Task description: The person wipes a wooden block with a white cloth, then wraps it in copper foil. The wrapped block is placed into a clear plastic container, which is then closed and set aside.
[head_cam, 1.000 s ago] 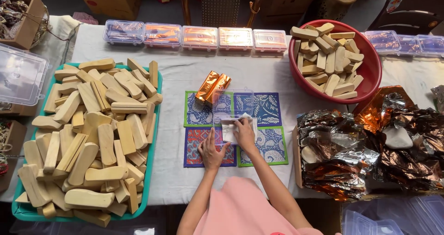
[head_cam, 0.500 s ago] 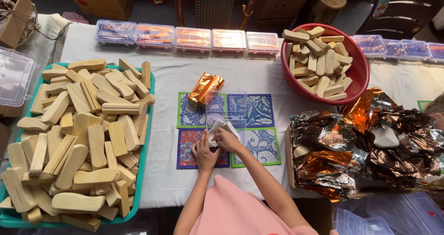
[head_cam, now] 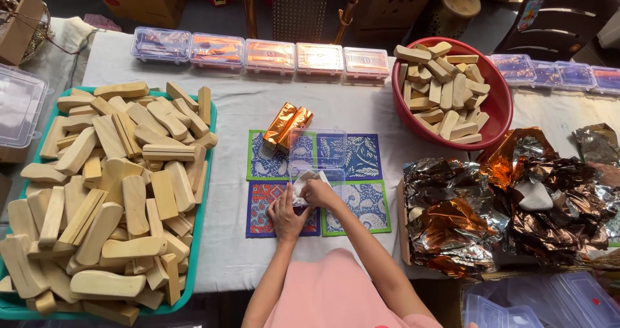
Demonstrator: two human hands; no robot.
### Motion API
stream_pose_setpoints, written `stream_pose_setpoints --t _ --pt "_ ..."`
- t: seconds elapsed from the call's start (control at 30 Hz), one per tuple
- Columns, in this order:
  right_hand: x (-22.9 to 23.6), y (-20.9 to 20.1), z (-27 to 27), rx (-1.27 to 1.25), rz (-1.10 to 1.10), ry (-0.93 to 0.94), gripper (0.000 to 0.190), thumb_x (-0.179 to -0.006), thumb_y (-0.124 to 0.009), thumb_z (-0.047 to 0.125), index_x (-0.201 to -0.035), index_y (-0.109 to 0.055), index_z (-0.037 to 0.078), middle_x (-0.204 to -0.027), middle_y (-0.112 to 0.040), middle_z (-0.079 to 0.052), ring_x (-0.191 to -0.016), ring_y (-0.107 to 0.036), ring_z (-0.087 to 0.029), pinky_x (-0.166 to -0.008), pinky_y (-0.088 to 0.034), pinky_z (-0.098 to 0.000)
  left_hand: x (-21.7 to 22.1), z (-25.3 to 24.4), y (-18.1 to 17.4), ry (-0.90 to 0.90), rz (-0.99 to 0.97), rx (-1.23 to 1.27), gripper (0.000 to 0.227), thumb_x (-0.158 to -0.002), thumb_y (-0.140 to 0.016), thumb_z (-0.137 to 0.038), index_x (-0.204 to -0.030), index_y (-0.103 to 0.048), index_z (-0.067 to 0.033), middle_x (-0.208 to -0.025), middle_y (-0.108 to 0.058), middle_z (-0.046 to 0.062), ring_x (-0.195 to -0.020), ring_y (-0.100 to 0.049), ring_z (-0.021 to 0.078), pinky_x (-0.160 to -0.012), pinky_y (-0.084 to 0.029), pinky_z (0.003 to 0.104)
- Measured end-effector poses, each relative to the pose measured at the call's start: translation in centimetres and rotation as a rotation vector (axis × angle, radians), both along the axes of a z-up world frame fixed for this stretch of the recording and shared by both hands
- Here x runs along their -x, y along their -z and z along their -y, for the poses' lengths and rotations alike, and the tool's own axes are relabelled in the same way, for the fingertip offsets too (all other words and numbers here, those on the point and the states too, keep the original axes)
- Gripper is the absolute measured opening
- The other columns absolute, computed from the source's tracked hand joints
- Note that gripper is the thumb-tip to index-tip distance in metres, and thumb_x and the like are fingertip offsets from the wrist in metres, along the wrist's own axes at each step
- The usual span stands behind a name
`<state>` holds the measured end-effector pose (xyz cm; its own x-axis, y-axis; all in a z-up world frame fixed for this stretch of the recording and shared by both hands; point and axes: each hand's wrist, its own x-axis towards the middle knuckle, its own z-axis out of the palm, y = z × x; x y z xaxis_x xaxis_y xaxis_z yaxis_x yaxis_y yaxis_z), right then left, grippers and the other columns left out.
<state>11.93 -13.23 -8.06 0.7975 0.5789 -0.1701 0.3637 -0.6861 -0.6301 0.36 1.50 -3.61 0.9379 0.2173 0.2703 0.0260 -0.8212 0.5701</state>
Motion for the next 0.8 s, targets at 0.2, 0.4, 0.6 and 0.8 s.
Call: stream_pose_setpoints --t 0.2,0.4,0.6,0.8 --pt "1.3 -0.1 -3.3 -0.133 0.021 0.415 0.013 -0.079 -0.072 0.012 -0.090 -0.080 0.010 -0.094 -0.074 -0.014 -0.088 -0.073 -0.032 -0.079 -0.058 -0.0416 0.1 -0.1 -0.1 0.023 0.003 0.042 0.104 -0.070 -0.084 -0.053 -0.155 -0.041 -0.0114 -0.150 -0.054 0.003 -0.122 -0.057 0.0214 -0.111 -0.033 0.046" --pt "1.4 -3.0 -0.3 -0.061 0.167 0.107 0.028 -0.086 -0.075 0.012 -0.115 -0.075 0.013 -0.126 -0.066 -0.008 -0.119 -0.060 -0.031 -0.100 -0.051 -0.0426 0.2 0.0 0.5 0.006 0.014 0.012 0.102 -0.072 -0.082 -0.057 -0.154 -0.041 -0.0122 -0.150 -0.054 0.002 -0.123 -0.057 0.0204 -0.111 -0.032 0.046" --pt "2.1 -8.6 3.0 0.224 0.295 0.011 0.071 -0.063 -0.080 0.002 -0.129 -0.074 0.027 -0.141 -0.059 -0.001 -0.129 -0.049 -0.035 -0.101 -0.047 -0.0469 -0.2 0.0 -0.1 0.001 0.063 0.010 0.102 -0.074 -0.079 -0.060 -0.155 -0.041 -0.0116 -0.150 -0.055 0.004 -0.124 -0.057 0.0201 -0.110 -0.033 0.046" --pt "0.8 -6.0 5.4 0.208 0.141 0.225 0.026 -0.069 -0.086 0.013 -0.094 -0.081 0.017 -0.118 -0.067 -0.004 -0.109 -0.065 -0.031 -0.091 -0.054 -0.0403 -0.1 -0.1 -0.2 0.004 0.047 -0.013 0.103 -0.075 -0.080 -0.060 -0.156 -0.039 -0.0113 -0.149 -0.055 0.004 -0.121 -0.058 0.0207 -0.109 -0.034 0.046"
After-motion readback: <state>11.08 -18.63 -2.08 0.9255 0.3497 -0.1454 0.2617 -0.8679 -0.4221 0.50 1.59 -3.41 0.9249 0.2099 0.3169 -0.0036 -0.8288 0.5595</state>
